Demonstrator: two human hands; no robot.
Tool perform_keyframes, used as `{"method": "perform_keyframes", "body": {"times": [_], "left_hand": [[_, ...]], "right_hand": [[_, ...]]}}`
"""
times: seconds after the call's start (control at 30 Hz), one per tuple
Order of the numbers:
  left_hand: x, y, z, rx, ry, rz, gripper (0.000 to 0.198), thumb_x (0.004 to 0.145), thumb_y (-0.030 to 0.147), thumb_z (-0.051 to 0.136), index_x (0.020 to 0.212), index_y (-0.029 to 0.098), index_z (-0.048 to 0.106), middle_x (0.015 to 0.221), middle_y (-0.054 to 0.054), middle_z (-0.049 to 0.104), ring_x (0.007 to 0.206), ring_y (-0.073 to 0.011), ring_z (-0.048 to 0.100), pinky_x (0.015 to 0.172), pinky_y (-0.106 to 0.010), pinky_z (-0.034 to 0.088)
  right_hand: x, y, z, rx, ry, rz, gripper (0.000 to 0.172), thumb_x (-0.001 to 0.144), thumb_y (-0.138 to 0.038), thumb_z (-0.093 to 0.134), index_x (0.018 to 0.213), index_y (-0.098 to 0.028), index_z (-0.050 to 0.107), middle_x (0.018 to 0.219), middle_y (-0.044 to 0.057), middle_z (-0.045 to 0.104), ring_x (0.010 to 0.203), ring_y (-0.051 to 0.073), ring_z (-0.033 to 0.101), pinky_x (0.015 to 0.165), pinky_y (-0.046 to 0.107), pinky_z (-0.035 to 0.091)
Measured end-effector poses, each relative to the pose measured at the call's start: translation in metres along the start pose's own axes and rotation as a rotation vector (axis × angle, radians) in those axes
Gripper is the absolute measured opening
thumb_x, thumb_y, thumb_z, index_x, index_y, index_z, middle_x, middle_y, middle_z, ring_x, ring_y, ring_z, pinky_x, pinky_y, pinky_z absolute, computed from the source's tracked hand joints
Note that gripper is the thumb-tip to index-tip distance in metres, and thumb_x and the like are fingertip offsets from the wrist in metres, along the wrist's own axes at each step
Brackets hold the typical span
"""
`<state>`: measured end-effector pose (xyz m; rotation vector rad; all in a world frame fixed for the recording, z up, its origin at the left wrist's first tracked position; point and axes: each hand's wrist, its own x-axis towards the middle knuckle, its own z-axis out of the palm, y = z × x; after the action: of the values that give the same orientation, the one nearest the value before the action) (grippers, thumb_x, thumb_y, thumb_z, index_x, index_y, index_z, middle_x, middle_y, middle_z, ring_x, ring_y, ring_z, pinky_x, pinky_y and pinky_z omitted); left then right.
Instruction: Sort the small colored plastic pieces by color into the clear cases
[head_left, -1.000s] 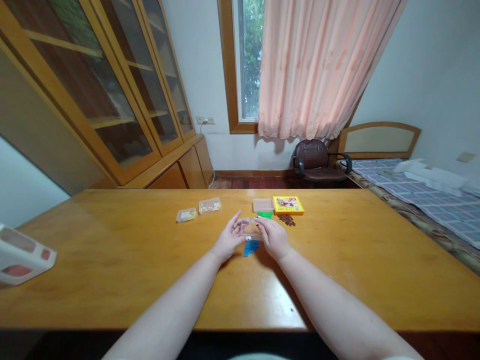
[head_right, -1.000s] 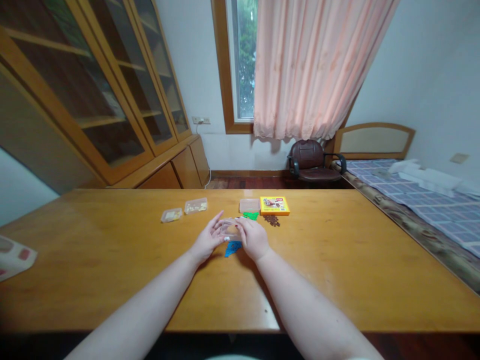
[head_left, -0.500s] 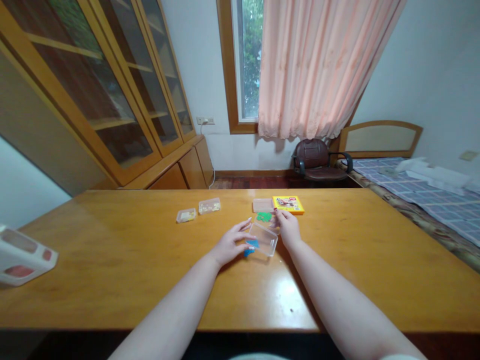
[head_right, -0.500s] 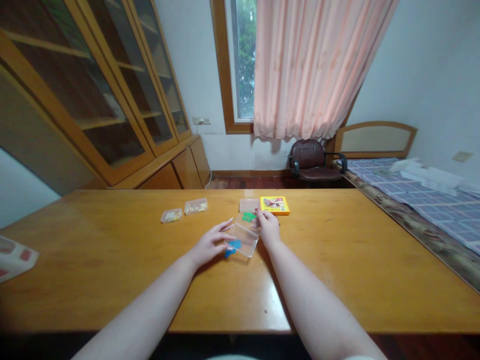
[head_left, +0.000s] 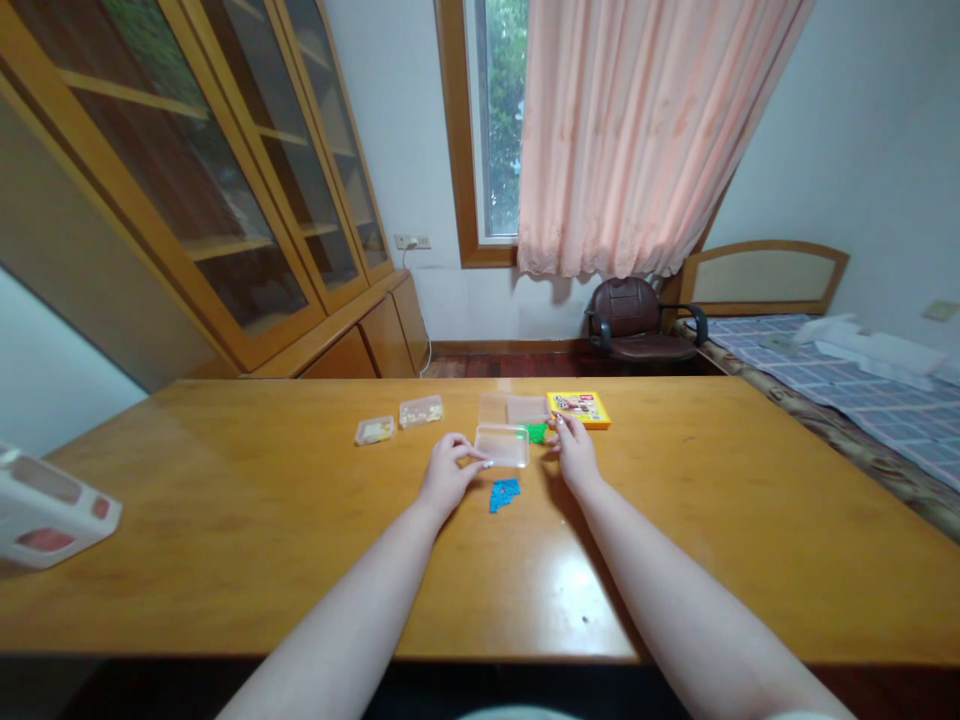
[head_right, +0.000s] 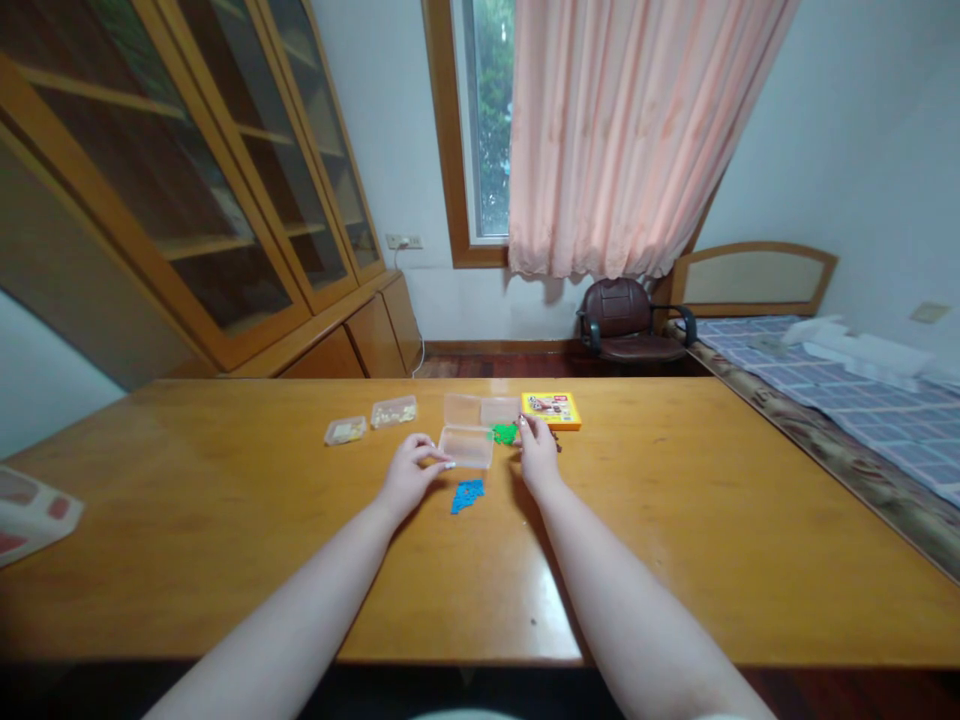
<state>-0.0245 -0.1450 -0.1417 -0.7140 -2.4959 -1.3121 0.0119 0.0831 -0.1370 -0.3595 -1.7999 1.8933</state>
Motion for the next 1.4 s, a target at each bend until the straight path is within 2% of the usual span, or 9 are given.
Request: {"method": "perform_keyframes", "body": {"times": [0.07,0.17,0.3,0.4,0.5,0.57,0.73,1.1,1.4], "left_hand": [[0.002,-0.007,0.003,0.038,-0.012,-0.063,0.009,0.073,0.031,0.073,0.076,0.023,0.074,0.088,-0.002,0.055,0.09,-0.0195,0.055,0.088,-0.035,0.045],[0.003,-0.013,0.005,0.128,-0.065,-0.117,0.009,0.073,0.031,0.073,0.076,0.023,0.074,0.09,-0.002,0.058,0.091,-0.0193,0.055,0.087,-0.034,0.045],[0.001,-0.01,0.006,0.268,-0.105,-0.147,0.012,0.071,0.036,0.076,0.077,0.025,0.075,0.094,-0.003,0.061,0.093,-0.0206,0.054,0.087,-0.035,0.043],[-0.002,-0.002,0.004,0.351,-0.156,-0.144,0.011,0.072,0.037,0.076,0.077,0.027,0.075,0.095,-0.002,0.062,0.094,-0.0224,0.054,0.087,-0.037,0.042],[-0.005,0.007,-0.003,0.4,-0.174,-0.103,0.017,0.07,0.037,0.076,0.085,0.029,0.075,0.098,-0.003,0.062,0.097,-0.0243,0.053,0.088,-0.039,0.041],[-0.006,0.013,-0.009,0.407,-0.173,-0.01,0.021,0.073,0.036,0.074,0.093,0.028,0.073,0.1,-0.003,0.06,0.099,-0.0236,0.053,0.089,-0.038,0.041],[-0.007,0.023,-0.017,0.45,-0.298,0.218,0.01,0.081,0.027,0.067,0.09,0.025,0.071,0.097,-0.003,0.061,0.097,-0.0214,0.053,0.09,-0.037,0.039],[-0.008,0.021,-0.008,0.546,-0.424,0.303,0.01,0.085,0.028,0.064,0.09,0.025,0.073,0.091,-0.004,0.062,0.09,-0.0207,0.055,0.083,-0.036,0.04],[-0.007,0.017,-0.006,0.525,-0.418,0.285,0.006,0.083,0.026,0.068,0.086,0.022,0.071,0.091,-0.005,0.064,0.091,-0.0208,0.057,0.082,-0.034,0.041]], "right_hand": [[-0.003,-0.002,-0.003,-0.16,-0.025,-0.129,0.036,0.08,-0.053,0.051,0.082,-0.018,0.059,0.081,0.004,0.065,0.066,0.016,0.055,0.059,0.026,0.042],[-0.011,-0.008,-0.004,-0.406,-0.219,-0.239,0.033,0.085,-0.046,0.048,0.067,-0.019,0.054,0.062,0.0,0.057,0.063,0.015,0.051,0.06,0.025,0.038],[-0.022,-0.015,0.0,-0.723,-0.537,-0.299,0.031,0.087,-0.038,0.049,0.064,-0.018,0.056,0.063,0.0,0.057,0.061,0.014,0.049,0.057,0.024,0.031],[-0.026,-0.017,0.003,-0.86,-0.644,-0.314,0.032,0.088,-0.038,0.052,0.064,-0.018,0.058,0.062,0.0,0.057,0.06,0.013,0.047,0.055,0.023,0.028],[-0.026,-0.019,0.002,-0.912,-0.692,-0.321,0.029,0.088,-0.038,0.053,0.068,-0.018,0.062,0.065,0.0,0.06,0.061,0.012,0.049,0.055,0.022,0.029],[-0.026,-0.023,0.0,-0.936,-0.729,-0.317,0.026,0.086,-0.037,0.055,0.071,-0.018,0.063,0.067,0.001,0.063,0.062,0.012,0.051,0.056,0.022,0.03],[-0.028,-0.03,-0.003,-1.027,-0.78,-0.337,0.016,0.081,-0.031,0.059,0.074,-0.019,0.066,0.072,0.002,0.067,0.065,0.013,0.055,0.058,0.022,0.032],[-0.028,-0.035,-0.002,-1.115,-0.798,-0.39,0.016,0.082,-0.03,0.057,0.077,-0.019,0.068,0.074,0.003,0.069,0.066,0.014,0.056,0.057,0.023,0.031],[-0.027,-0.036,-0.003,-1.104,-0.793,-0.391,0.021,0.084,-0.033,0.056,0.074,-0.019,0.067,0.072,0.003,0.068,0.063,0.013,0.054,0.055,0.023,0.029]]}}
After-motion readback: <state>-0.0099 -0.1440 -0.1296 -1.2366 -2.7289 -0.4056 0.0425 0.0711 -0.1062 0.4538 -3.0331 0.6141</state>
